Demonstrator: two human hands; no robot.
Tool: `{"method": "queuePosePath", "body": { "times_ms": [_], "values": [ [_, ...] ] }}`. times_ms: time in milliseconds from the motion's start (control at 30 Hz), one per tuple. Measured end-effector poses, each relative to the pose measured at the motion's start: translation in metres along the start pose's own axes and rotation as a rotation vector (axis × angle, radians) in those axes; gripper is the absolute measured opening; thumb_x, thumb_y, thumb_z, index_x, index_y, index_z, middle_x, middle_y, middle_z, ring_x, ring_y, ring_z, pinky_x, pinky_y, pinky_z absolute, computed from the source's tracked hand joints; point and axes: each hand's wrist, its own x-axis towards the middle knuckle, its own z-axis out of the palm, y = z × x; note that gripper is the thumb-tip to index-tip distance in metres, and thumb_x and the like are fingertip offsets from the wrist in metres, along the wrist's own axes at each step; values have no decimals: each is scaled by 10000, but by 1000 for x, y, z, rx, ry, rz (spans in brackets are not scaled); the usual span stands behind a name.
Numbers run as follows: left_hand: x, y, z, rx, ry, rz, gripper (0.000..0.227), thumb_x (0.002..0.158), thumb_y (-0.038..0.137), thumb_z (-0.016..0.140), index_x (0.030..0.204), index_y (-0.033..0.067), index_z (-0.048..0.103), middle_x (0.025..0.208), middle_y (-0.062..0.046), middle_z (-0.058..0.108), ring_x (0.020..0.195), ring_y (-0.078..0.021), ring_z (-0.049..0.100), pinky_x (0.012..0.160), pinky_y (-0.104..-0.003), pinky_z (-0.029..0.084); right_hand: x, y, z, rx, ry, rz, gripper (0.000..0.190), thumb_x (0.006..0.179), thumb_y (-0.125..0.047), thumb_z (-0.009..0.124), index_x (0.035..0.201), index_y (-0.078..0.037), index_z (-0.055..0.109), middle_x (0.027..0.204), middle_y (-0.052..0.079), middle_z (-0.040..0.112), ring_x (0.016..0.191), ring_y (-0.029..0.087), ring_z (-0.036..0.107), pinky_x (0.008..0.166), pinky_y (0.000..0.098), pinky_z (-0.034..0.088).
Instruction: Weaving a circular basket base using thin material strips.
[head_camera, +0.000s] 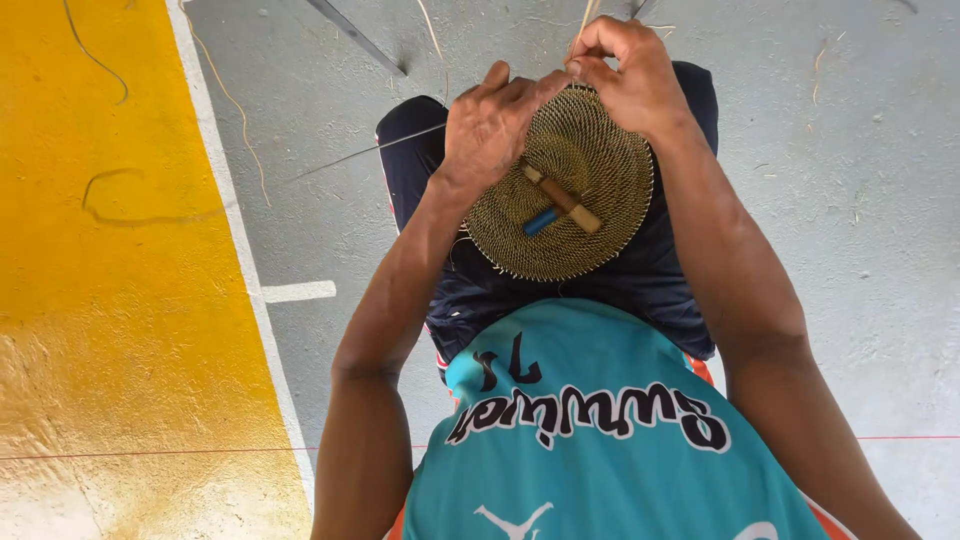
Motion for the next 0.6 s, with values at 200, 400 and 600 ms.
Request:
{"method": "queuePosePath", "body": {
  "times_ms": [200,400,600],
  "values": [
    [-1,-1,9,99,88,46,472,933,77,704,1324,335,653,821,97,699,832,-109,587,659,-228,582,-14,0,13,324,-43,207,103,1043,-194,732,1043,-120,660,953,-71,694,927,114,637,890,361,518],
    [2,3,5,37,12,-14,426,939,71,708,1299,298,687,763,66,695,756,-109,580,542,-232,548,-55,-15,34,-494,279,-255,232,978,-42,807,1100,-126,628,1080,25,587,1073,236,522,968,447,394],
    [7,-5,8,50,89,-46,349,924,47,697,1257,149,675,720,35,684,762,-104,605,548,-248,560,-34,-17,31,-532,341,-367,250,899,-92,861,1042,-144,662,1013,14,543,1049,246,483,959,438,395]
  ]
}}
